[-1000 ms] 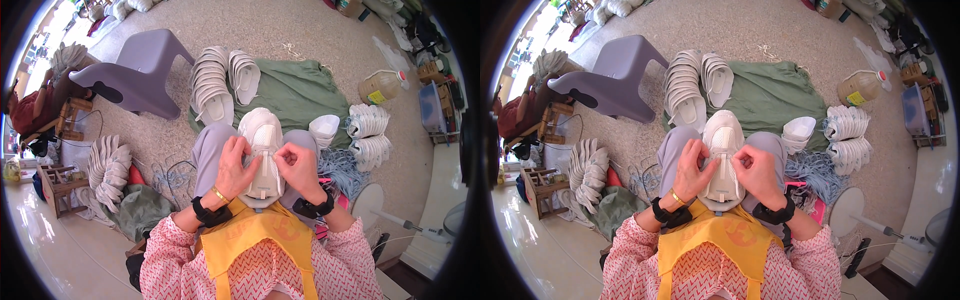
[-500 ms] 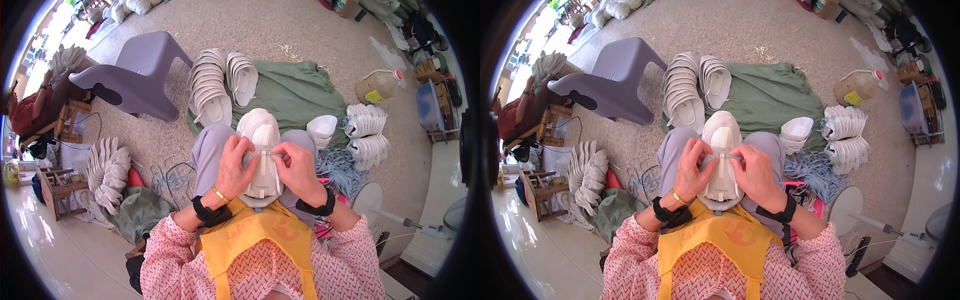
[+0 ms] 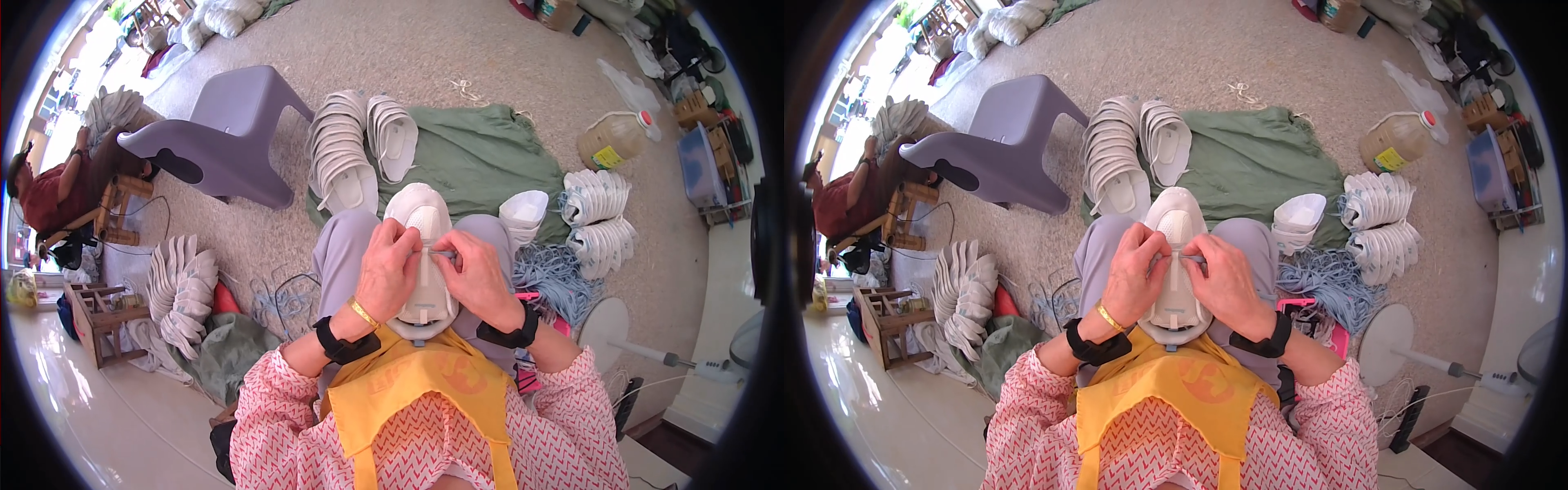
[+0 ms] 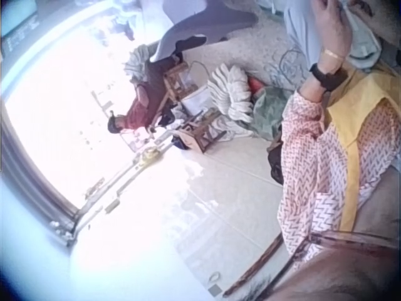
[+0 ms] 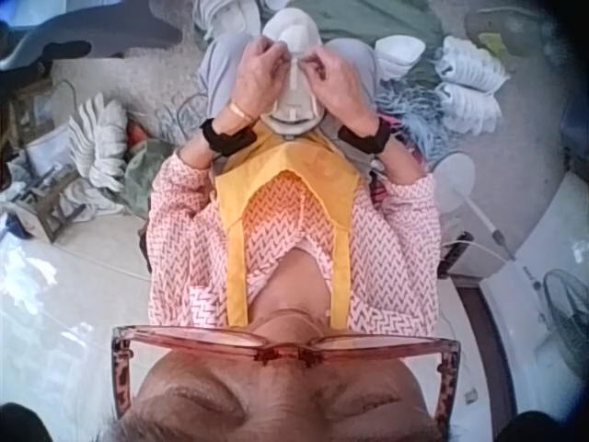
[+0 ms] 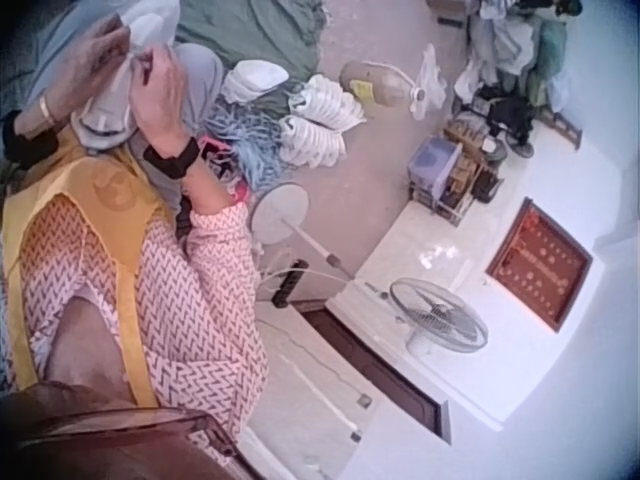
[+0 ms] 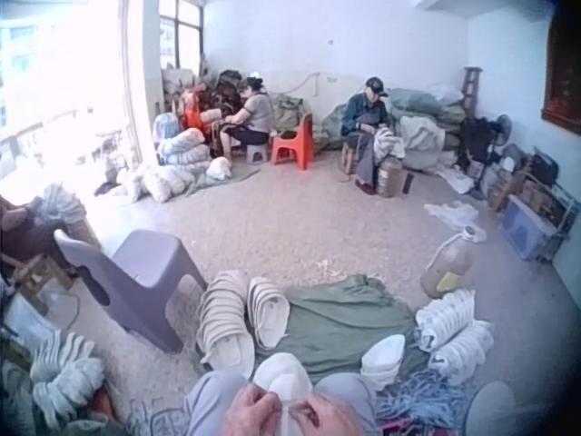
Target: Insert and thread a light blue shoelace through the eyelets of a white sneaker component.
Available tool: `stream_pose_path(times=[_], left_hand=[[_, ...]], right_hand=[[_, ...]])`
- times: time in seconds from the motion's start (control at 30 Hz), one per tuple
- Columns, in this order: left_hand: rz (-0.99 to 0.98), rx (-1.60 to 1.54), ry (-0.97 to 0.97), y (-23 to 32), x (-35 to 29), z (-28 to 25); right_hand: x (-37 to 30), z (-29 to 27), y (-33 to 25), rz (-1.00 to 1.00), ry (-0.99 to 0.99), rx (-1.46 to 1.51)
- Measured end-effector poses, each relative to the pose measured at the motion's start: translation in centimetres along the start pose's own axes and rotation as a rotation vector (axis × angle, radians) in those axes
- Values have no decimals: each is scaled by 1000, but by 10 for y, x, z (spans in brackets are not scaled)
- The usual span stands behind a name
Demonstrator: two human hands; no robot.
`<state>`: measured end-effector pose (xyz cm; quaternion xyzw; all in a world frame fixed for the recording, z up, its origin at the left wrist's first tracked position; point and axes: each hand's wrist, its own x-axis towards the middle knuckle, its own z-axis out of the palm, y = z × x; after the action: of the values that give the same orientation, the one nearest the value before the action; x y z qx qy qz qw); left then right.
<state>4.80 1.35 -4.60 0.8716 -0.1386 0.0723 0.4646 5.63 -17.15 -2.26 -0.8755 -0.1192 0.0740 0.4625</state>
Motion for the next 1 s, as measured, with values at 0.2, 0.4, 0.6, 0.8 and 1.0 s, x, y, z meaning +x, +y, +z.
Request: stream_pose_path(times=[0.2, 0.4, 0.6, 0.8, 1.0], left_hand=[[46, 101, -57, 4, 3, 1], [54, 80, -49, -9, 3, -7], [-95, 64, -93, -33, -1, -80], [-140, 99, -72, -37, -20, -83], [100, 391, -144, -23, -15, -66]], right_hand=[[-3, -5, 5, -48, 71, -23], [-7, -11, 3, -68, 19, -64], [-20, -16, 14, -199, 46, -174], [-27, -13, 19, -210, 35, -245], [-27, -11, 26, -282, 58, -331]])
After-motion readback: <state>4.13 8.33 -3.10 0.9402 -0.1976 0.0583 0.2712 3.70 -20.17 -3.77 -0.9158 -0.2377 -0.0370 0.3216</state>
